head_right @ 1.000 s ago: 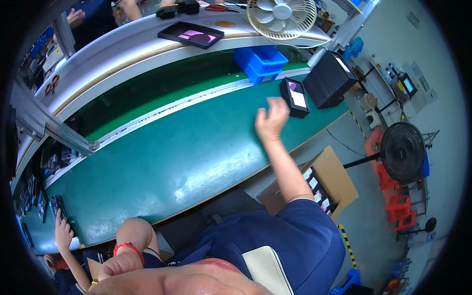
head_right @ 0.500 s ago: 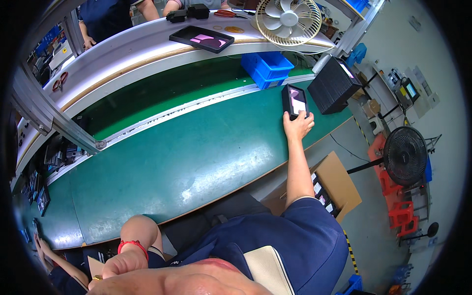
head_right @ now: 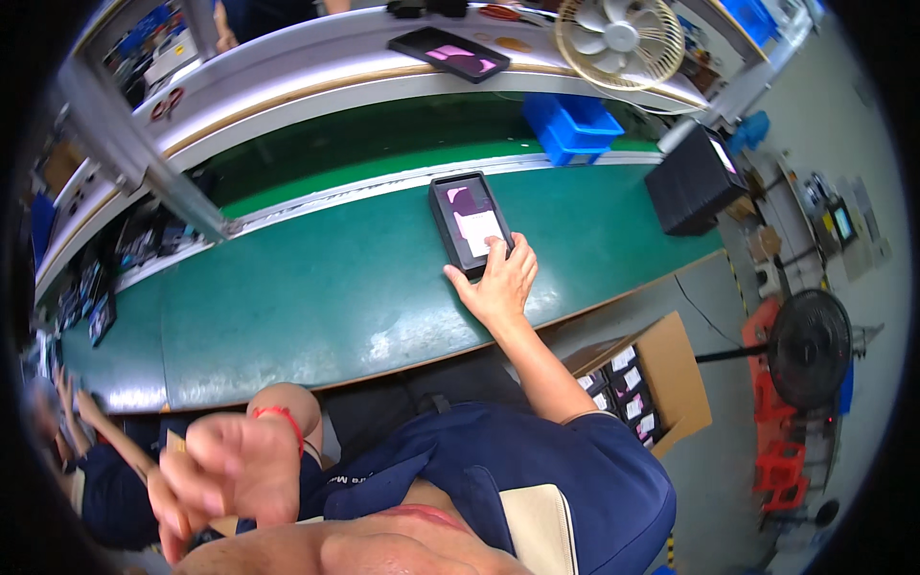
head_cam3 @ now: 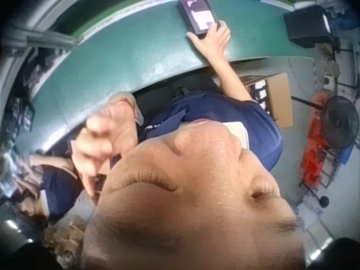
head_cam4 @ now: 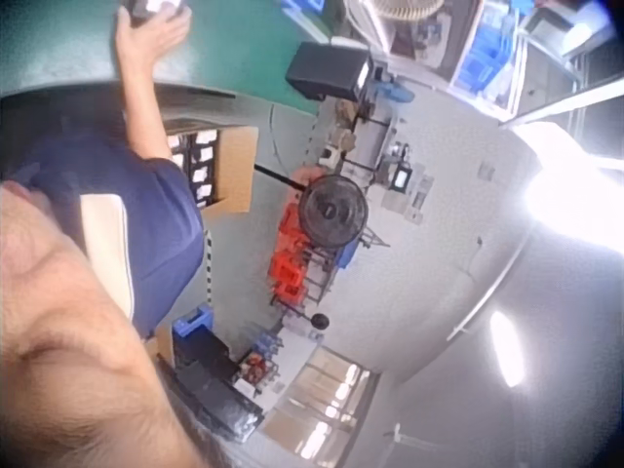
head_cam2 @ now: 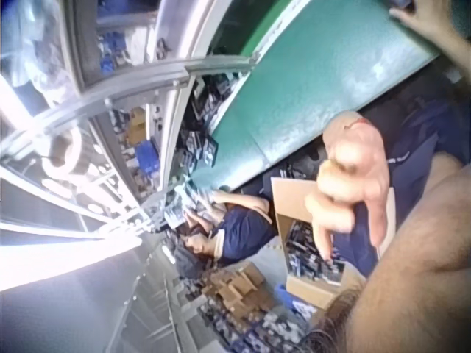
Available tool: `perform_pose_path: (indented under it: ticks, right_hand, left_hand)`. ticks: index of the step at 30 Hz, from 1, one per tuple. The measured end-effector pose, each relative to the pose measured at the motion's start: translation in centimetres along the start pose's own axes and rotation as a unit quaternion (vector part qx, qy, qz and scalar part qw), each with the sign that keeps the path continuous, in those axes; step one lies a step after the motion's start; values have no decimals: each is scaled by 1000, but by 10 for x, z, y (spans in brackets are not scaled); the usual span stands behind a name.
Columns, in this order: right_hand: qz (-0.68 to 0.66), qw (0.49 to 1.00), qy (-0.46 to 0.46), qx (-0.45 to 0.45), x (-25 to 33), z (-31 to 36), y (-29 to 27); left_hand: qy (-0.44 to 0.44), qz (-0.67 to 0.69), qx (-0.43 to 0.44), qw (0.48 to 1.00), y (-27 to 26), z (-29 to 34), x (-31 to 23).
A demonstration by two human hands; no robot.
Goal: Inspecting, assembling, and packaging small electronic components into protective bags and boxes on an assembly line.
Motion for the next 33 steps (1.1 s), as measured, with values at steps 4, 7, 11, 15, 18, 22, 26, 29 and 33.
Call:
perform_pose_path:
  ticks: [4,7,11,15,18,22,26,29,33]
  right_hand:
    - [-43,997,-67,-5,32,-7,-11]
    - [-32,997,-68,35,46,-22,11]
    - [-12,971,-11,239,42,-46,32]
    - [-13,958,-20,286,37,-55,33]
    - [-183,940,32,286,19,-57,33]
    - [-200,942,18,269,17,-50,26]
    - [-156,946,14,282,19,-50,18]
    - [-221,906,39,359,11,-50,34]
    - [-245,886,64,390,7,-47,39]
  left_hand:
    - [-255,-246,65,933,-27,55,76]
    - [-478,-350,-49,804,-73,158,137]
    - [-630,-364,-45,685,-103,261,166]
    - [-706,-319,-100,624,-102,289,180]
    - [-741,-247,-108,615,-88,294,192]
    - [-764,-135,-123,618,-75,307,207]
    - [-742,-112,-138,646,-74,312,208]
    - [-736,-20,-195,648,-68,311,211]
    - [-735,39,-225,638,-58,306,207]
Point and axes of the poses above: each hand's wrist, its own z-axis away from the middle knuckle, its own y-axis out of the palm, x = y × z, the point moved 8 cm from there along -z, towards the middle knuckle, and after that the axes turned 4 degrees about -x, right-handed, at the moved point
